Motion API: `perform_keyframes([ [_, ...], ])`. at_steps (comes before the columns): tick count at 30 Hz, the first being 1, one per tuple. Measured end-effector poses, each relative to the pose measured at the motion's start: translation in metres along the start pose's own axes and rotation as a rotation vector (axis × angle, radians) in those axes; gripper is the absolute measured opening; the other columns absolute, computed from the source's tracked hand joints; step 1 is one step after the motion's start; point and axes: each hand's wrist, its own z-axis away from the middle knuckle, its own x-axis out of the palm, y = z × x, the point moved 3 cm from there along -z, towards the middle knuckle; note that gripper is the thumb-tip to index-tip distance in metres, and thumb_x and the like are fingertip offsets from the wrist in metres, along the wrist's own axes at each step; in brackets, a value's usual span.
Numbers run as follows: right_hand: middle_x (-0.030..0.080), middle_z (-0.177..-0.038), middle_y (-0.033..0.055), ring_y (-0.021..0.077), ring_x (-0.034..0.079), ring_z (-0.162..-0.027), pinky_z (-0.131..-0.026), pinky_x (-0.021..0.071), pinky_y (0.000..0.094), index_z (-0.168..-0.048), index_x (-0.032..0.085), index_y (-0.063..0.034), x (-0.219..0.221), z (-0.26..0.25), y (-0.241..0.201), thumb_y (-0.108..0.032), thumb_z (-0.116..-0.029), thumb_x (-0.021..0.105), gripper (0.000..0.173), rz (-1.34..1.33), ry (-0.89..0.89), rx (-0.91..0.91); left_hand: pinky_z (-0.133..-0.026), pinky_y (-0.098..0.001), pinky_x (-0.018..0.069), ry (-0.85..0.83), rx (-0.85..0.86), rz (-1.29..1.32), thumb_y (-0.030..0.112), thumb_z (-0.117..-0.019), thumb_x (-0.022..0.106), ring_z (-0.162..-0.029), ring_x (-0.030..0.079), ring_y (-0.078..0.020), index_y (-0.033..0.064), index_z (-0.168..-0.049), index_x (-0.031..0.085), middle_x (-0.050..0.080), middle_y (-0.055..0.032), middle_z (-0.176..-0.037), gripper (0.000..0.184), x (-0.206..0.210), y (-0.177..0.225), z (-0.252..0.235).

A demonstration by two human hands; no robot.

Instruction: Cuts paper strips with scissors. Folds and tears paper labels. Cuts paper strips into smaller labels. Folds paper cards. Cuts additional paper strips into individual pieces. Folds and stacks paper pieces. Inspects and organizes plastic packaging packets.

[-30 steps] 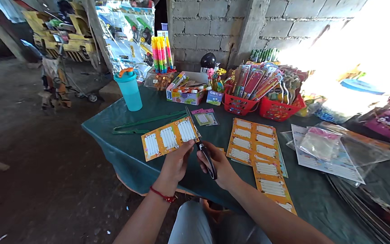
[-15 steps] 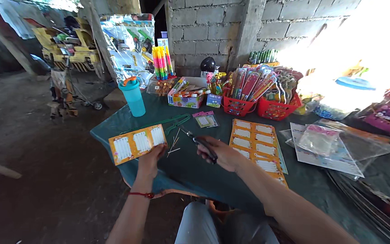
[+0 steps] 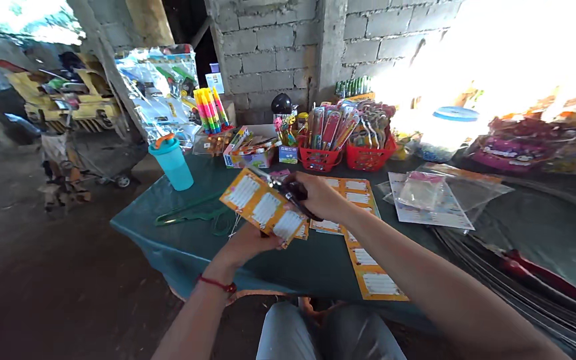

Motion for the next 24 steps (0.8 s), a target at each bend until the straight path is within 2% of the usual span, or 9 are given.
perform_keyframes([
  [3, 0.069, -0.106, 0.0158, 0.0223, 0.068, -0.092, -0.086, 0.0553, 0.0419, -0.133, 0.057, -0.0025, -0.015, 0.009, 0.012, -0.01, -0.0927, 0.073, 0.044, 0.053, 0.1, 0.031, -0.094, -0.0292, 0.0562, -0.092, -0.042, -0.271, 0.001, -0.085, 0.076, -0.103, 0.068, -0.0104, -0.0039, -0.126, 0.058, 0.07, -0.0062, -0.114, 0.045, -0.003, -0.003, -0.033],
  [4, 0.07, -0.108, 0.017, 0.0248, 0.069, -0.094, -0.089, 0.0557, 0.0443, -0.134, 0.057, -0.0027, -0.023, 0.011, 0.019, -0.01, -0.0932, 0.072, 0.044, 0.054, 0.159, 0.047, -0.096, -0.0338, 0.0525, -0.094, -0.089, -0.448, 0.009, -0.0894, 0.075, -0.108, 0.064, -0.0159, -0.005, -0.126, 0.062, 0.067, -0.012, -0.12, 0.041, -0.004, -0.009, -0.046],
  [5, 0.069, -0.108, 0.0179, 0.0265, 0.069, -0.095, -0.089, 0.0558, 0.0459, -0.135, 0.057, -0.0029, -0.031, 0.014, 0.027, -0.009, -0.0936, 0.072, 0.044, 0.054, 0.218, 0.066, -0.104, -0.0411, 0.0474, -0.106, -0.133, -0.624, 0.016, -0.0947, 0.072, -0.12, 0.06, -0.0241, -0.0037, -0.129, 0.063, 0.063, -0.0172, -0.13, 0.04, -0.004, -0.016, -0.057],
  [7, 0.069, -0.11, 0.0189, 0.0277, 0.069, -0.096, -0.089, 0.0551, 0.0466, -0.136, 0.056, -0.0029, -0.046, 0.021, 0.043, -0.008, -0.0936, 0.072, 0.045, 0.028, 0.328, 0.111, -0.113, -0.0521, 0.0392, -0.09, -0.208, -0.896, 0.026, -0.0987, 0.068, -0.134, 0.051, -0.0353, -0.0018, -0.131, 0.064, 0.057, -0.0218, -0.141, 0.043, -0.001, -0.033, -0.072],
  [9, 0.069, -0.11, 0.0181, 0.0249, 0.069, -0.095, -0.088, 0.0556, 0.0435, -0.136, 0.055, -0.0013, -0.054, 0.029, 0.061, -0.008, -0.0931, 0.072, 0.047, -0.023, 0.422, 0.129, -0.111, -0.0564, 0.0388, -0.02, -0.264, -1.001, 0.028, -0.0975, 0.069, -0.135, 0.049, -0.0384, 0.0007, -0.127, 0.068, 0.057, -0.0207, -0.14, 0.04, 0.005, -0.044, -0.077],
  [13, 0.069, -0.107, 0.0162, 0.0184, 0.067, -0.09, -0.084, 0.055, 0.0355, -0.134, 0.055, 0.0016, -0.057, 0.044, 0.094, -0.008, -0.0932, 0.072, 0.046, -0.115, 0.544, 0.114, -0.11, -0.0496, 0.0421, 0.079, -0.341, -1.052, 0.023, -0.102, 0.061, -0.132, 0.053, -0.0327, 0.0068, -0.122, 0.071, 0.06, -0.0152, -0.136, 0.028, 0.017, -0.045, -0.077],
  [18, 0.07, -0.102, 0.014, 0.012, 0.067, -0.085, -0.08, 0.0555, 0.0289, -0.133, 0.053, 0.0042, -0.048, 0.052, 0.112, -0.004, -0.092, 0.072, 0.045, -0.284, 0.609, 0.08, -0.108, -0.0504, 0.043, 0.054, -0.375, -1.175, 0.02, -0.104, 0.056, -0.13, 0.055, -0.0326, 0.0044, -0.122, 0.07, 0.062, -0.0157, -0.133, 0.028, 0.026, -0.041, -0.081],
  [20, 0.069, -0.101, 0.0131, 0.0107, 0.067, -0.084, -0.079, 0.0555, 0.0279, -0.133, 0.052, 0.0036, -0.046, 0.053, 0.113, -0.003, -0.0919, 0.072, 0.046, -0.364, 0.585, 0.092, -0.11, -0.0533, 0.0407, 0.057, -0.342, -1.256, 0.019, -0.1041, 0.054, -0.13, 0.055, -0.0344, 0.0024, -0.122, 0.07, 0.063, -0.0172, -0.132, 0.029, 0.024, -0.038, -0.083],
  [24, 0.068, -0.096, 0.0079, 0.006, 0.063, -0.075, -0.068, 0.0522, 0.0222, -0.135, 0.05, 0.002, -0.043, 0.055, 0.116, -0.002, -0.0921, 0.071, 0.048, -0.593, 0.558, 0.107, -0.108, -0.0621, 0.0407, 0.267, -0.16, -1.357, 0.016, -0.1049, 0.052, -0.125, 0.057, -0.0445, -0.0032, -0.119, 0.07, 0.064, -0.0259, -0.127, 0.03, -0.014, -0.009, -0.079],
])
